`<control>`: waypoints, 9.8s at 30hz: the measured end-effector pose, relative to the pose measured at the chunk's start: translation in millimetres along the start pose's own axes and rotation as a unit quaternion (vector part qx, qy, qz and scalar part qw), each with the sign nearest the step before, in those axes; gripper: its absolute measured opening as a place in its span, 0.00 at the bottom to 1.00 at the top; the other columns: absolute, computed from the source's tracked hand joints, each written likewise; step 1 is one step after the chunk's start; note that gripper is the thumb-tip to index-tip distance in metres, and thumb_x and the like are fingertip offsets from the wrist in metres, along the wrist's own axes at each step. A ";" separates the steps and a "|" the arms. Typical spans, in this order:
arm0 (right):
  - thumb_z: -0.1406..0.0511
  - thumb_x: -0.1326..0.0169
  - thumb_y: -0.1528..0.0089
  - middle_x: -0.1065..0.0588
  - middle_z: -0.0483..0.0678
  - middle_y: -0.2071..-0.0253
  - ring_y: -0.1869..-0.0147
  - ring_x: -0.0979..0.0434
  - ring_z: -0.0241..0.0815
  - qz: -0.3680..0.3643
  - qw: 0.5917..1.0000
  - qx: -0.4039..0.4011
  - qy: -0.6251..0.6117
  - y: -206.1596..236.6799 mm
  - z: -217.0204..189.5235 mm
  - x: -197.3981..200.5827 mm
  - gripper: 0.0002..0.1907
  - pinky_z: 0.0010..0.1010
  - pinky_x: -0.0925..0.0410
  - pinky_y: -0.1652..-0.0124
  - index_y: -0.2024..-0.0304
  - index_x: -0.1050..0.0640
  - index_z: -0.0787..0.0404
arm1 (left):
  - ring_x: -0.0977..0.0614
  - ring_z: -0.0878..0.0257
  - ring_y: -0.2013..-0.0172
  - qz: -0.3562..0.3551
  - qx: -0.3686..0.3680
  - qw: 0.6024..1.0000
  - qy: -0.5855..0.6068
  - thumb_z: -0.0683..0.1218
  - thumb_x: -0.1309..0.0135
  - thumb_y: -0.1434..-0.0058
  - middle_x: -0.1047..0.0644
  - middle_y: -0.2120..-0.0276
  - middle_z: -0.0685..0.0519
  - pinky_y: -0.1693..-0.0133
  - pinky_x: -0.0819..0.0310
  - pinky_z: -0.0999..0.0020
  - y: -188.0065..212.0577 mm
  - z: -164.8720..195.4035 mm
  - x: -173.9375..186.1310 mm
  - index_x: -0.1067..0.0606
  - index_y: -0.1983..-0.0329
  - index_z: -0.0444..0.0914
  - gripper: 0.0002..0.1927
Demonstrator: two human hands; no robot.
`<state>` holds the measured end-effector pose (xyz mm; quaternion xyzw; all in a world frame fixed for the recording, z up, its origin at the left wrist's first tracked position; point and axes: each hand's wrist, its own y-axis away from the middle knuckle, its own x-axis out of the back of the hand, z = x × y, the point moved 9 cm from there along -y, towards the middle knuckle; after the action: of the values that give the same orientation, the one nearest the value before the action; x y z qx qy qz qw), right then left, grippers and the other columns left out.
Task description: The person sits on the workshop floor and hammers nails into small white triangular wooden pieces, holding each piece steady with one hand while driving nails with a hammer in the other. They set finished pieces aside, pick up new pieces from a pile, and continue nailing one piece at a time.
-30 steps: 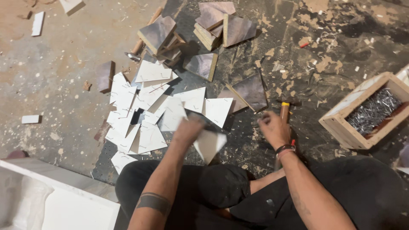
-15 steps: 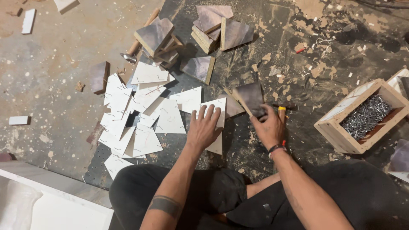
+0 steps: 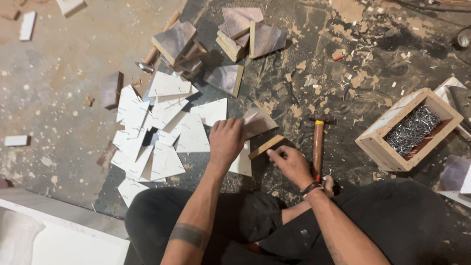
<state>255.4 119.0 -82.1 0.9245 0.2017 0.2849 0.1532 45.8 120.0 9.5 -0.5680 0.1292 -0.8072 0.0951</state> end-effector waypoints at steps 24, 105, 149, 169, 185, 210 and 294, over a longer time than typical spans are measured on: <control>0.67 0.46 0.30 0.23 0.54 0.48 0.52 0.21 0.43 -0.130 0.791 0.062 -0.595 -10.4 2.4 26.4 0.23 0.36 0.26 0.50 0.33 0.28 0.65 | 0.24 0.58 0.43 -0.074 0.251 0.807 0.530 0.41 0.48 0.39 0.25 0.44 0.51 0.42 0.30 0.58 2.7 9.7 -42.4 0.32 0.37 0.44 0.25; 0.70 0.42 0.36 0.22 0.50 0.60 0.62 0.18 0.38 0.122 0.895 -0.077 -0.421 -4.4 40.9 13.0 0.13 0.26 0.23 0.62 0.50 0.26 0.68 | 0.14 0.52 0.56 -0.081 0.006 0.964 0.254 0.45 0.37 0.41 0.17 0.51 0.50 0.55 0.21 0.62 -2.3 25.1 -4.6 0.19 0.51 0.42 0.14; 0.72 0.41 0.37 0.19 0.48 0.67 0.67 0.19 0.33 0.196 0.923 0.008 -0.330 -16.3 42.0 27.0 0.04 0.22 0.28 0.68 0.60 0.21 0.68 | 0.14 0.58 0.54 -0.048 0.127 0.940 0.312 0.45 0.36 0.38 0.17 0.48 0.48 0.51 0.21 0.65 15.4 15.1 -31.6 0.19 0.47 0.41 0.15; 0.71 0.40 0.36 0.20 0.45 0.68 0.67 0.21 0.30 0.196 0.932 -0.003 -0.304 -13.9 40.0 27.3 0.03 0.22 0.33 0.71 0.61 0.20 0.66 | 0.22 0.55 0.44 -0.007 0.141 0.872 0.469 0.43 0.47 0.32 0.26 0.43 0.39 0.44 0.28 0.63 27.2 32.6 -68.3 0.49 0.27 0.34 0.34; 0.71 0.39 0.39 0.19 0.45 0.68 0.66 0.19 0.31 0.136 0.954 0.064 -0.258 -66.0 15.3 22.9 0.04 0.23 0.28 0.66 0.62 0.20 0.65 | 0.21 0.66 0.56 0.022 0.252 0.829 0.500 0.44 0.45 0.33 0.20 0.57 0.49 0.52 0.25 0.70 20.6 -1.5 -79.9 0.28 0.45 0.29 0.17; 0.73 0.39 0.45 0.25 0.48 0.53 0.54 0.22 0.41 0.295 0.952 -0.004 -0.084 -3.5 68.2 72.7 0.29 0.38 0.27 0.53 0.41 0.33 0.65 | 0.19 0.63 0.58 0.043 0.262 0.836 0.480 0.46 0.46 0.34 0.20 0.57 0.46 0.56 0.24 0.68 24.9 -8.3 -81.7 0.29 0.44 0.29 0.19; 0.62 0.52 0.30 0.33 0.43 0.74 0.77 0.36 0.36 0.149 0.955 0.015 -0.257 91.2 4.6 17.9 0.15 0.27 0.40 0.79 0.43 0.32 0.61 | 0.20 0.50 0.47 0.095 0.196 0.882 0.418 0.46 0.47 0.33 0.21 0.51 0.38 0.44 0.29 0.58 28.8 -9.4 -54.5 0.30 0.42 0.30 0.20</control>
<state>297.7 46.9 -41.2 0.9882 0.0200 0.0545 0.1415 55.5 110.0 -51.3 -0.1331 0.0497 -0.9656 0.2179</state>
